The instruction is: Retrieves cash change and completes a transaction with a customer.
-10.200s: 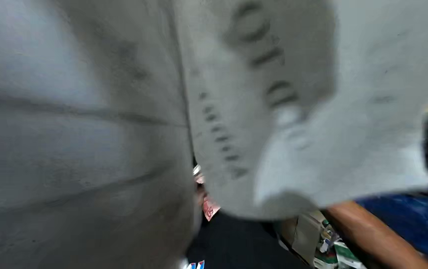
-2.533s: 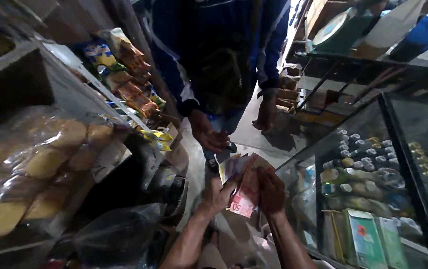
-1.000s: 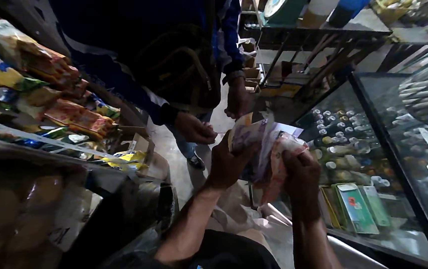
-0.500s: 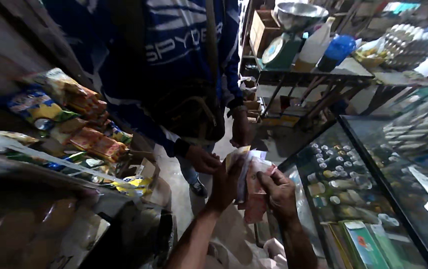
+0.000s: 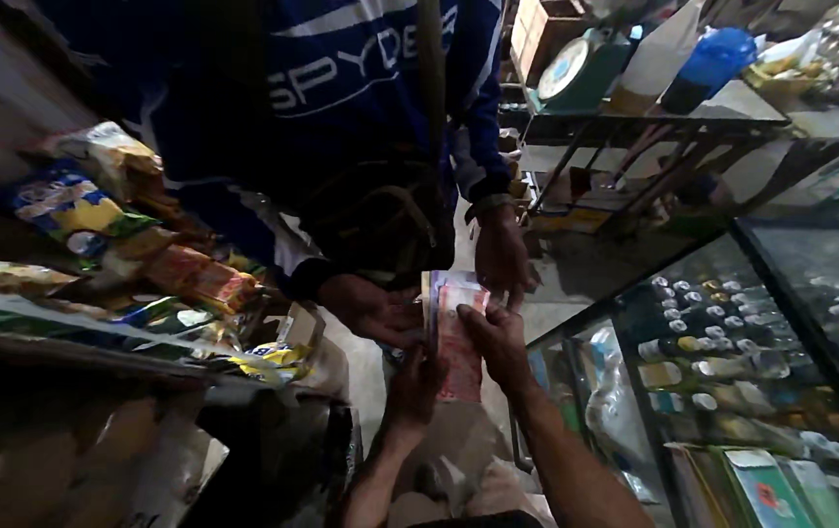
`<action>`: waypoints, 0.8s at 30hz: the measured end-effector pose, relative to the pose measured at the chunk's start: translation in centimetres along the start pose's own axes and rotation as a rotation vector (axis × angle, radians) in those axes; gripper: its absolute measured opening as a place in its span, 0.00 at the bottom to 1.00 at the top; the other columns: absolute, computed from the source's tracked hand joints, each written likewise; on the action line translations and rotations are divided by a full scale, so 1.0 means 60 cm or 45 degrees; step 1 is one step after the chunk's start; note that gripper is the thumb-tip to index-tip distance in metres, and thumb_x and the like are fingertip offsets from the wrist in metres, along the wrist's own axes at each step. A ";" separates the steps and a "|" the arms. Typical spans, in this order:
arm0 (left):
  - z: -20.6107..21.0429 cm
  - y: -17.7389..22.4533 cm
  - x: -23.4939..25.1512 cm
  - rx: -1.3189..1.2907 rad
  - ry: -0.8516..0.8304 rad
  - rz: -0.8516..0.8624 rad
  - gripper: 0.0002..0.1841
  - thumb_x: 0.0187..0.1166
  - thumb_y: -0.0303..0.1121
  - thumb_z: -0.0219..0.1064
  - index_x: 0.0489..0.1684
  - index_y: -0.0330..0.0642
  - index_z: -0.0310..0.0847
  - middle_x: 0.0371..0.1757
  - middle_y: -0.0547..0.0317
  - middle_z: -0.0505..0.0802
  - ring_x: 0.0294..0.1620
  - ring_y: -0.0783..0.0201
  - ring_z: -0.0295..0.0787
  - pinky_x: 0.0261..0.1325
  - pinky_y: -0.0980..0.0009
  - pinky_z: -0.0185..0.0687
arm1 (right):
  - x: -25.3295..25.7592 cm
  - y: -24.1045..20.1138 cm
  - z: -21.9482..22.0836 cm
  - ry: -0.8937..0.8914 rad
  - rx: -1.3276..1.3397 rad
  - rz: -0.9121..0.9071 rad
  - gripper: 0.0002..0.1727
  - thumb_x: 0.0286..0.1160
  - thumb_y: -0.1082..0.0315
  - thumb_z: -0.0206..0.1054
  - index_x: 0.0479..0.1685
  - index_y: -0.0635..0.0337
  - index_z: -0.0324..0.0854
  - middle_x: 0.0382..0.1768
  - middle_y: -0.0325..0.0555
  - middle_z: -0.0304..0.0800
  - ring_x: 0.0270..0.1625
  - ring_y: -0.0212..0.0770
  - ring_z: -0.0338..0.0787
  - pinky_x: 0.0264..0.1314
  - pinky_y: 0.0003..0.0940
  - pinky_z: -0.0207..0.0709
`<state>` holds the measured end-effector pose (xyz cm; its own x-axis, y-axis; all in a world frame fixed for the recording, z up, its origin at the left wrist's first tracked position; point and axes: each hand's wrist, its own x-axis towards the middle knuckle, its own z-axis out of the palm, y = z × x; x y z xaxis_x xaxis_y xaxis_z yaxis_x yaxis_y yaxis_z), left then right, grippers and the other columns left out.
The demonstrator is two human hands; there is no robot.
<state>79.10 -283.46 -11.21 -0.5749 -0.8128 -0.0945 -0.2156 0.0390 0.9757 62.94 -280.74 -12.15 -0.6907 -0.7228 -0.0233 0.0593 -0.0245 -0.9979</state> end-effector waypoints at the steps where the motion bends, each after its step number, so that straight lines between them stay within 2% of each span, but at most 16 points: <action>1: 0.004 -0.013 -0.007 -0.028 0.041 0.006 0.22 0.86 0.37 0.59 0.70 0.27 0.76 0.40 0.61 0.90 0.38 0.81 0.84 0.47 0.79 0.82 | 0.007 0.002 0.006 0.001 -0.056 0.003 0.08 0.75 0.70 0.71 0.30 0.64 0.87 0.20 0.37 0.88 0.23 0.26 0.86 0.29 0.25 0.83; 3: 0.010 -0.040 -0.015 -0.107 0.092 0.024 0.21 0.85 0.37 0.60 0.65 0.26 0.77 0.40 0.64 0.92 0.38 0.80 0.90 0.45 0.78 0.90 | 0.019 0.004 0.015 -0.043 -0.313 0.002 0.11 0.76 0.66 0.72 0.32 0.66 0.87 0.21 0.39 0.86 0.25 0.28 0.85 0.33 0.27 0.82; 4: 0.013 -0.051 -0.014 -0.165 0.104 0.031 0.20 0.85 0.35 0.60 0.64 0.25 0.77 0.40 0.64 0.93 0.37 0.77 0.93 0.45 0.75 0.93 | 0.026 0.003 0.019 -0.096 -0.478 0.004 0.14 0.78 0.63 0.72 0.34 0.68 0.86 0.23 0.42 0.84 0.26 0.31 0.84 0.36 0.31 0.82; 6: 0.021 -0.061 -0.009 -0.204 0.121 0.014 0.19 0.88 0.33 0.58 0.64 0.24 0.76 0.40 0.61 0.94 0.36 0.72 0.95 0.44 0.70 0.95 | 0.039 0.003 0.021 -0.253 -0.741 0.007 0.18 0.81 0.58 0.70 0.38 0.70 0.85 0.27 0.50 0.86 0.31 0.44 0.86 0.42 0.47 0.83; 8: 0.035 -0.057 0.008 -0.283 0.178 0.000 0.17 0.89 0.32 0.57 0.64 0.24 0.75 0.38 0.58 0.96 0.34 0.66 0.97 0.40 0.66 0.97 | 0.057 -0.004 0.024 -0.379 -0.920 -0.021 0.19 0.81 0.54 0.69 0.41 0.64 0.88 0.33 0.52 0.91 0.38 0.52 0.91 0.45 0.58 0.84; 9: 0.042 -0.054 0.015 -0.314 0.221 0.001 0.17 0.89 0.31 0.57 0.64 0.23 0.75 0.38 0.57 0.96 0.33 0.64 0.97 0.39 0.65 0.97 | 0.063 -0.015 0.027 -0.446 -1.032 -0.005 0.19 0.82 0.51 0.68 0.46 0.60 0.90 0.38 0.53 0.93 0.44 0.55 0.93 0.49 0.62 0.83; 11: 0.054 -0.046 0.030 -0.300 0.320 0.025 0.16 0.87 0.30 0.59 0.61 0.24 0.78 0.37 0.59 0.96 0.32 0.66 0.96 0.39 0.67 0.97 | 0.077 -0.041 0.031 -0.565 -1.314 0.033 0.23 0.83 0.45 0.64 0.53 0.56 0.90 0.44 0.55 0.94 0.50 0.59 0.93 0.52 0.67 0.81; 12: 0.057 -0.044 0.036 -0.267 0.364 0.030 0.16 0.87 0.31 0.60 0.60 0.24 0.79 0.36 0.60 0.96 0.33 0.69 0.96 0.40 0.68 0.97 | 0.084 -0.055 0.030 -0.599 -1.441 0.033 0.26 0.83 0.43 0.63 0.53 0.59 0.87 0.44 0.58 0.92 0.50 0.63 0.92 0.50 0.68 0.81; 14: 0.062 -0.045 0.048 -0.221 0.428 0.059 0.16 0.87 0.30 0.59 0.59 0.23 0.80 0.38 0.60 0.95 0.35 0.73 0.94 0.43 0.71 0.95 | 0.100 -0.085 0.021 -0.632 -1.558 0.015 0.29 0.83 0.44 0.64 0.57 0.65 0.84 0.45 0.63 0.91 0.51 0.66 0.92 0.48 0.68 0.81; 16: 0.065 -0.047 0.058 -0.271 0.433 0.095 0.15 0.86 0.27 0.58 0.60 0.21 0.79 0.40 0.60 0.95 0.37 0.74 0.95 0.43 0.73 0.95 | 0.123 -0.104 0.002 -0.702 -1.472 -0.091 0.26 0.85 0.49 0.65 0.65 0.65 0.82 0.46 0.60 0.92 0.50 0.63 0.92 0.51 0.66 0.83; 19: 0.066 -0.037 0.078 -0.352 0.425 0.122 0.14 0.85 0.27 0.61 0.59 0.24 0.80 0.40 0.65 0.95 0.38 0.76 0.93 0.46 0.75 0.93 | 0.182 -0.121 -0.004 -0.832 -1.319 -0.309 0.15 0.83 0.63 0.65 0.58 0.64 0.83 0.42 0.56 0.91 0.45 0.57 0.93 0.48 0.61 0.85; 20: 0.067 -0.034 0.088 -0.367 0.416 0.132 0.13 0.85 0.27 0.61 0.58 0.25 0.80 0.39 0.67 0.95 0.38 0.77 0.93 0.47 0.75 0.93 | 0.209 -0.125 0.004 -0.884 -1.336 -0.287 0.14 0.83 0.65 0.64 0.59 0.64 0.82 0.46 0.57 0.91 0.47 0.56 0.93 0.52 0.61 0.85; 22: 0.067 -0.034 0.106 -0.380 0.360 0.149 0.13 0.84 0.28 0.62 0.57 0.26 0.81 0.39 0.66 0.95 0.40 0.75 0.94 0.50 0.73 0.93 | 0.262 -0.123 0.022 -0.953 -1.389 -0.206 0.14 0.83 0.67 0.64 0.60 0.64 0.82 0.49 0.57 0.91 0.48 0.55 0.95 0.52 0.60 0.88; 23: 0.066 -0.035 0.115 -0.341 0.327 0.160 0.14 0.84 0.29 0.62 0.58 0.25 0.80 0.39 0.65 0.95 0.41 0.75 0.94 0.51 0.73 0.93 | 0.283 -0.119 0.027 -0.968 -1.384 -0.198 0.13 0.80 0.68 0.67 0.58 0.65 0.83 0.48 0.58 0.91 0.47 0.55 0.95 0.51 0.60 0.89; 24: 0.066 -0.037 0.125 -0.299 0.292 0.178 0.15 0.84 0.30 0.62 0.59 0.24 0.80 0.40 0.64 0.95 0.42 0.75 0.94 0.52 0.73 0.92 | 0.300 -0.115 0.030 -0.958 -1.383 -0.201 0.13 0.76 0.68 0.70 0.55 0.65 0.85 0.47 0.59 0.92 0.49 0.57 0.93 0.54 0.62 0.85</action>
<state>72.17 -287.33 -14.87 -0.3882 -0.9194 0.0637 0.0548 0.0459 0.9974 51.44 -294.83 -5.58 -0.0520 -0.9749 -0.2163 -0.8287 0.1630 -0.5354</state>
